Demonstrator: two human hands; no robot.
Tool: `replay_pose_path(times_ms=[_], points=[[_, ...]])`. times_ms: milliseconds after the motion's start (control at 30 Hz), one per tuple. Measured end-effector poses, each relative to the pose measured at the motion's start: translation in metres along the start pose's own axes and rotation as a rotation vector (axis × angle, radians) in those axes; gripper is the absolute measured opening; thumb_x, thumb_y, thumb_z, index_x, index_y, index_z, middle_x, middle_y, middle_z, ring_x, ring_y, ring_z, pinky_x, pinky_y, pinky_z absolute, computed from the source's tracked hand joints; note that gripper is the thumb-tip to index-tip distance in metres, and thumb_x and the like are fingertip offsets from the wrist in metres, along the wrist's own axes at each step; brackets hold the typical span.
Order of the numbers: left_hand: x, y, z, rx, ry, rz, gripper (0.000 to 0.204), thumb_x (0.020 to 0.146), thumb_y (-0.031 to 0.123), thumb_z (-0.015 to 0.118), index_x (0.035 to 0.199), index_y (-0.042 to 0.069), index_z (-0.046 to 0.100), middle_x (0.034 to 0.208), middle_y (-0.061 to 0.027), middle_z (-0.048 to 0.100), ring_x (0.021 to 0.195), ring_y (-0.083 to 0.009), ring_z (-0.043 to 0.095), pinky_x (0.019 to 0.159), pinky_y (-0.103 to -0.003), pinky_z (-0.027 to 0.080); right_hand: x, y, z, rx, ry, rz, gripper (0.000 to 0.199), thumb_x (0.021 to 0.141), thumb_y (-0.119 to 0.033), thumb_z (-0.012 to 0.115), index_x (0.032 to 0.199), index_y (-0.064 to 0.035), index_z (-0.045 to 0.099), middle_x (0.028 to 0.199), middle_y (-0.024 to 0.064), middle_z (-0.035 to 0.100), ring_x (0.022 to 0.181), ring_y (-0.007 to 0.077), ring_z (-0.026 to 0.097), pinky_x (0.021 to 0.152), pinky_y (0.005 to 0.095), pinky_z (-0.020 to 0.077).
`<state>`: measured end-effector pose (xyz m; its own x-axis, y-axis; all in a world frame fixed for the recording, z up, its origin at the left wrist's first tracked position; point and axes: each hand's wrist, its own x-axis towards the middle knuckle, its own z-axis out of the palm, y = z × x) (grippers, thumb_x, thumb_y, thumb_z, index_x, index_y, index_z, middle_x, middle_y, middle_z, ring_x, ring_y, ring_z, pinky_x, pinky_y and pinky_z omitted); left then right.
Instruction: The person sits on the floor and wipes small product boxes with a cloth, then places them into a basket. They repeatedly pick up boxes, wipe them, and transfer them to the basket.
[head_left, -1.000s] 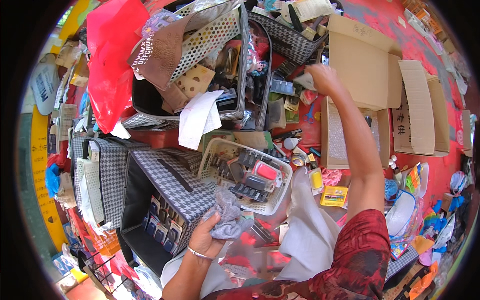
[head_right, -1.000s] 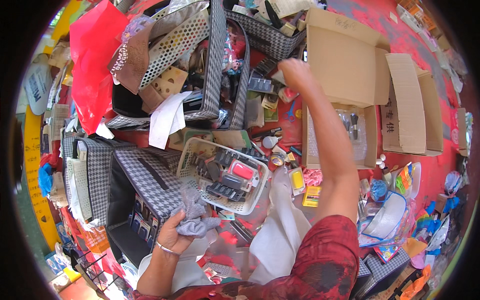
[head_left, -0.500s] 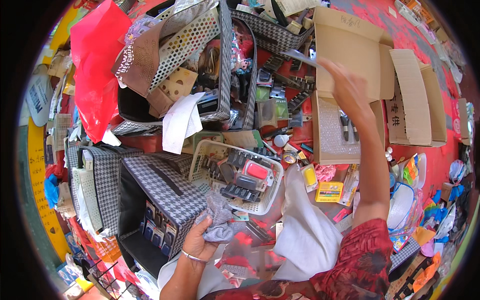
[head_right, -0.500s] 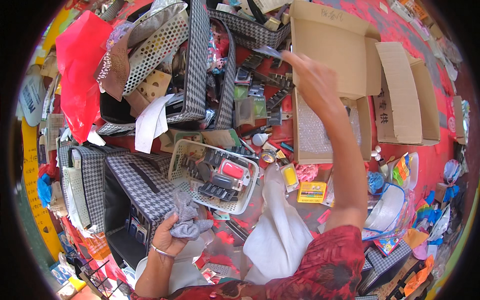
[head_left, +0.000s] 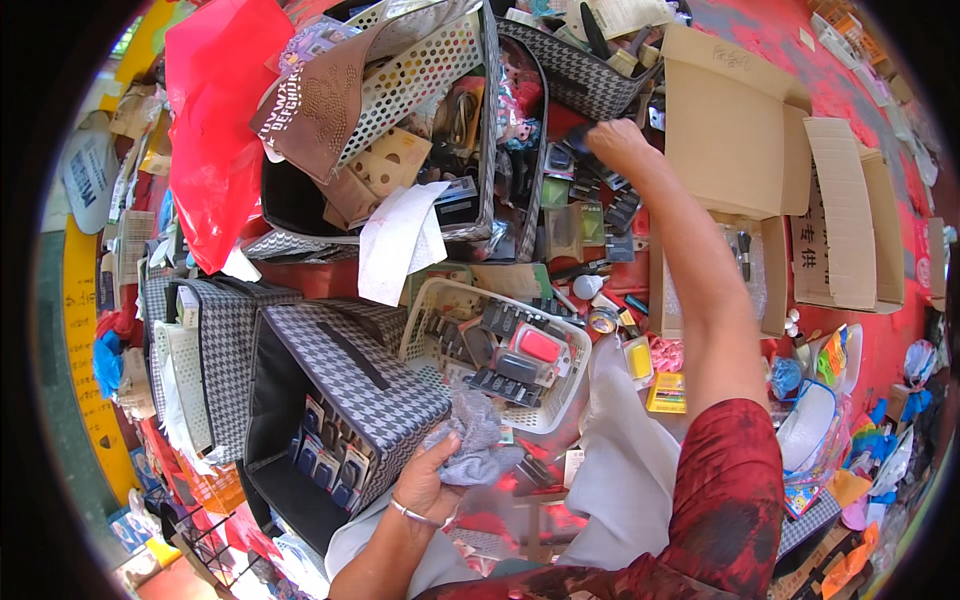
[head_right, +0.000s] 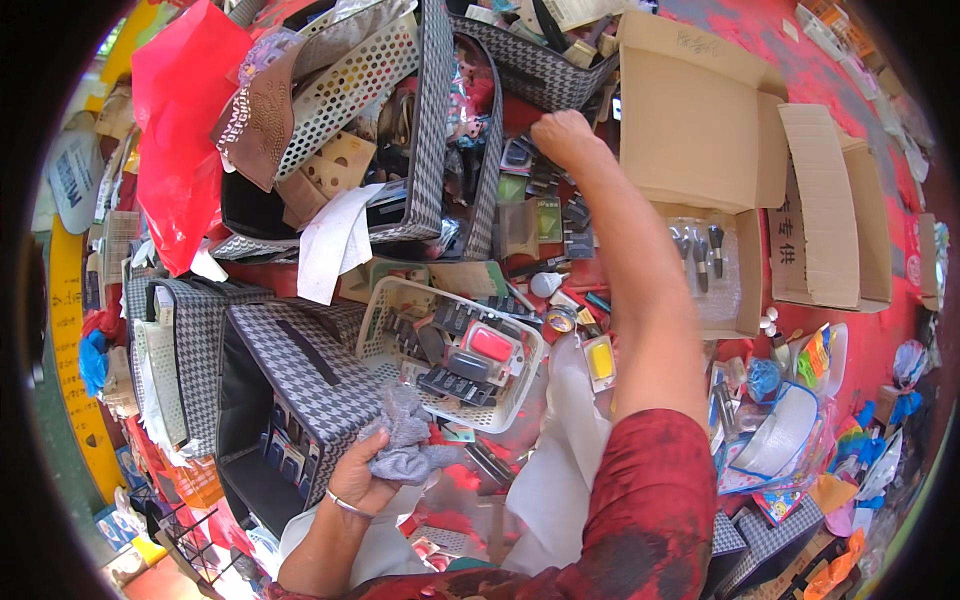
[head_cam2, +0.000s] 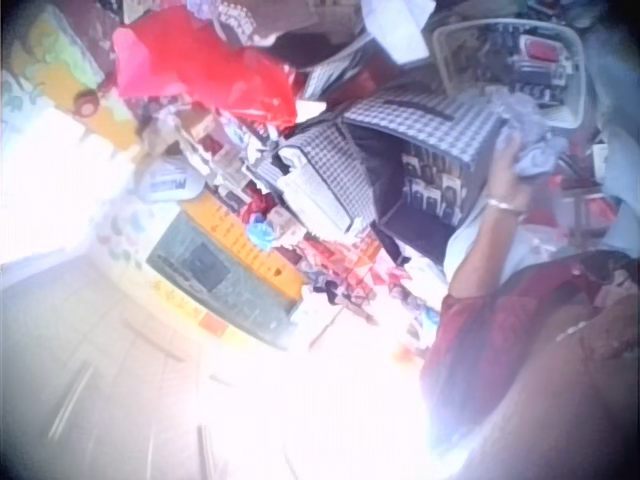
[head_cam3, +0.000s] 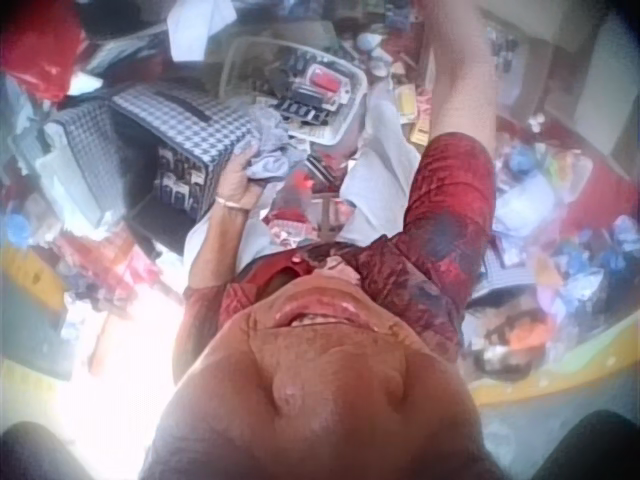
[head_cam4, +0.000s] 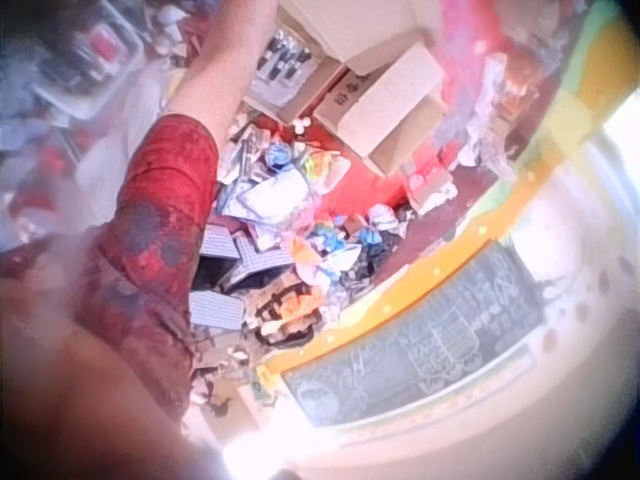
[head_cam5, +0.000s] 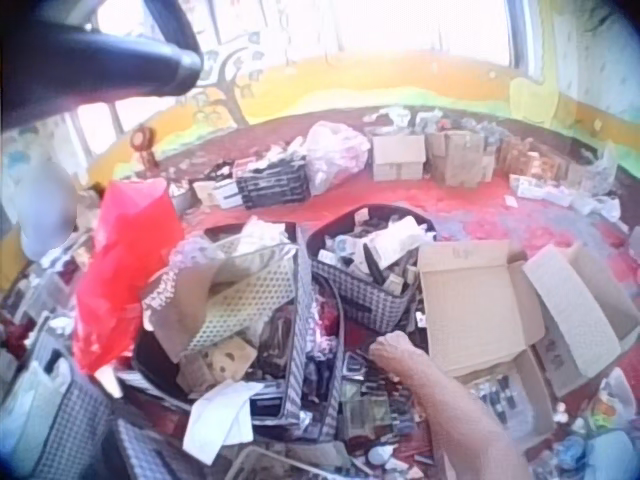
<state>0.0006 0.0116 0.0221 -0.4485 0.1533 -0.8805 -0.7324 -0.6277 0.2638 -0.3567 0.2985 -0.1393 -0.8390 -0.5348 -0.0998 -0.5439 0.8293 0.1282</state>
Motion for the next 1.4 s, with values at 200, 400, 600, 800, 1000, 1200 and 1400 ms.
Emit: replay_pose_path(times_ms=[200,400,600,800,1000,1200,1400], points=[[-0.007,-0.001,0.0,0.002,-0.04,0.025,0.046,0.081,0.019,0.055,0.122,0.002,0.043,0.11,-0.0141,0.056,0.101,-0.0278,0.055,0.089,-0.042,0.043,-0.131,0.0,-0.03,0.089,-0.26,0.001,0.024,0.076,-0.005,0.052,0.089,-0.0161,0.069,0.077,0.0106,0.065,0.078,0.0253,0.063,0.064,0.036,0.0483],[-0.005,-0.006,-0.003,0.012,-0.025,0.003,0.045,0.083,0.02,0.054,0.122,0.002,0.043,0.109,-0.0151,0.057,0.099,-0.0286,0.056,0.087,-0.043,0.044,-0.215,-0.007,-0.057,0.527,0.003,0.33,0.03,0.079,0.0,0.049,0.101,-0.0156,0.063,0.091,0.0132,0.064,0.081,0.0243,0.063,0.071,0.0345,0.0483],[-0.001,-0.005,-0.005,0.035,0.01,0.009,0.044,0.082,0.021,0.054,0.12,0.002,0.044,0.108,-0.0147,0.058,0.098,-0.0283,0.056,0.083,-0.042,0.046,-0.237,-0.013,-0.024,1.839,0.681,1.032,0.035,0.085,0.0,0.049,0.119,-0.0034,0.044,0.1,0.0083,0.061,0.078,0.0168,0.063,0.057,0.028,0.055],[0.0,-0.006,-0.006,0.052,0.034,0.031,0.043,0.082,0.022,0.055,0.119,0.004,0.046,0.105,-0.0132,0.059,0.094,-0.0268,0.058,0.079,-0.041,0.047,-0.207,-0.045,-0.007,2.096,0.641,1.073,0.041,0.082,0.002,0.048,0.122,-0.0052,0.042,0.102,0.0084,0.06,0.084,0.0167,0.062,0.061,0.0292,0.055],[0.002,-0.009,-0.005,0.066,0.035,0.028,0.041,0.082,0.023,0.055,0.117,0.004,0.048,0.104,-0.0123,0.06,0.092,-0.026,0.058,0.076,-0.039,0.047,-0.185,-0.087,-0.007,0.396,0.885,0.509,0.019,0.077,-0.004,0.055,0.096,-0.007,0.06,0.104,0.0094,0.061,0.085,0.0259,0.062,0.067,0.0328,0.05],[0.002,-0.01,-0.004,0.093,0.058,0.033,0.038,0.083,0.024,0.054,0.115,0.004,0.049,0.102,-0.0125,0.06,0.091,-0.0263,0.058,0.076,-0.04,0.047,-0.184,-0.124,0.056,0.184,0.576,0.249,0.02,0.074,-0.014,0.055,0.092,-0.0049,0.058,0.109,0.0113,0.058,0.099,0.0236,0.057,0.077,0.0332,0.0454],[0.006,-0.012,-0.007,0.068,0.074,0.005,0.039,0.083,0.023,0.054,0.116,0.004,0.049,0.103,-0.0135,0.06,0.094,-0.0269,0.057,0.081,-0.041,0.046,-0.209,-0.134,0.092,0.272,0.503,0.277,0.024,0.074,-0.013,0.054,0.097,-0.0049,0.056,0.111,0.0118,0.056,0.1,0.0232,0.056,0.079,0.0335,0.0454]])
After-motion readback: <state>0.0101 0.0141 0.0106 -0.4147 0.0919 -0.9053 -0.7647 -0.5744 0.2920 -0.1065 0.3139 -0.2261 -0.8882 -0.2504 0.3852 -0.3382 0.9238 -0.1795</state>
